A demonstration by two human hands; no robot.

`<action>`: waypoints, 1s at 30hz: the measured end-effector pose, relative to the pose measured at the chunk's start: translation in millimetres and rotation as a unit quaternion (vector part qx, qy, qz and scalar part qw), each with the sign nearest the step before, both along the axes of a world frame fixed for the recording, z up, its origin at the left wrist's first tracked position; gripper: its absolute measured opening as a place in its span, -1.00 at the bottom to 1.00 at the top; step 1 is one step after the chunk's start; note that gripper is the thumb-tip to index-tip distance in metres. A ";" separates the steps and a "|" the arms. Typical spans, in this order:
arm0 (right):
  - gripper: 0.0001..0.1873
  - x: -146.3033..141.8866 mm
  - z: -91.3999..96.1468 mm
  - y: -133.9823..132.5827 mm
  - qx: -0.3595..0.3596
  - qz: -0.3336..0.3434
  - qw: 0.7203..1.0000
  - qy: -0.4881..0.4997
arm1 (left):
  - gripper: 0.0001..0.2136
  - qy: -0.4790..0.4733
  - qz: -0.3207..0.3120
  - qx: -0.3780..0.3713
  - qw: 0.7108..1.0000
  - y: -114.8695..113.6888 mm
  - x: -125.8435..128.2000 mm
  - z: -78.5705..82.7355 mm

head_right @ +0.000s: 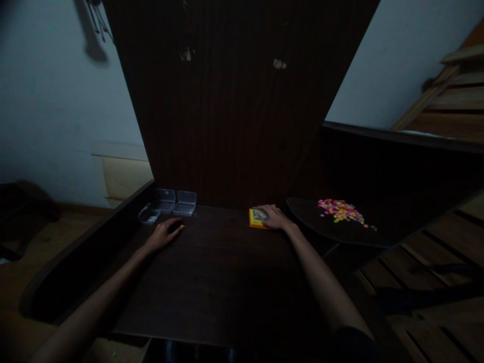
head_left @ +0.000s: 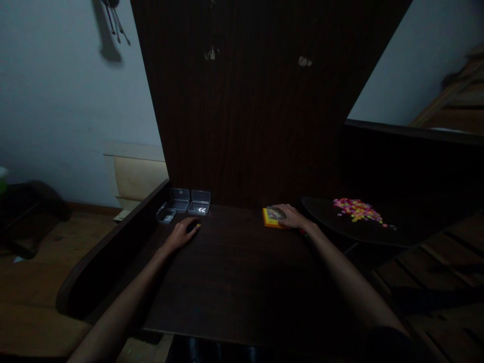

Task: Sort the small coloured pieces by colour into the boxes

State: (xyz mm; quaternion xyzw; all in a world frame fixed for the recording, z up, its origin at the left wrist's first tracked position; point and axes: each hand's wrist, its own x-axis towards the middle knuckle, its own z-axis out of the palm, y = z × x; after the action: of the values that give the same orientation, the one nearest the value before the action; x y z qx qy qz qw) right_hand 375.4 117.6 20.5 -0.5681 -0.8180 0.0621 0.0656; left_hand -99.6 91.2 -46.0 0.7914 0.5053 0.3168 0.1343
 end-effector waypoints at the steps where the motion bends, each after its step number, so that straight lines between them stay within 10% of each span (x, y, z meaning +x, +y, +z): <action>1: -0.30 0.3 -0.5 1.4 0.002 0.000 1.000 -0.003 | -0.50 0.011 -0.004 -0.001 1.000 -0.3 0.8 0.7; 18: -0.55 -15.6 12.0 6.0 0.031 -0.001 0.999 0.022 | -0.66 -0.019 -0.026 -0.013 0.999 -0.7 7.0 5.8; 30: -0.43 -103.7 13.1 -47.0 0.001 0.167 0.984 0.062 | -0.50 0.025 -0.049 -0.021 0.998 5.3 8.9 5.7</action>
State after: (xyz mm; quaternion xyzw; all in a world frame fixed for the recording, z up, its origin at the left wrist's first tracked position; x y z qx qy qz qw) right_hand 271.6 70.6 33.5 -0.4189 -0.8955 0.1069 0.1058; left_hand -90.7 96.6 -40.3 0.8200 0.4757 0.2790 0.1532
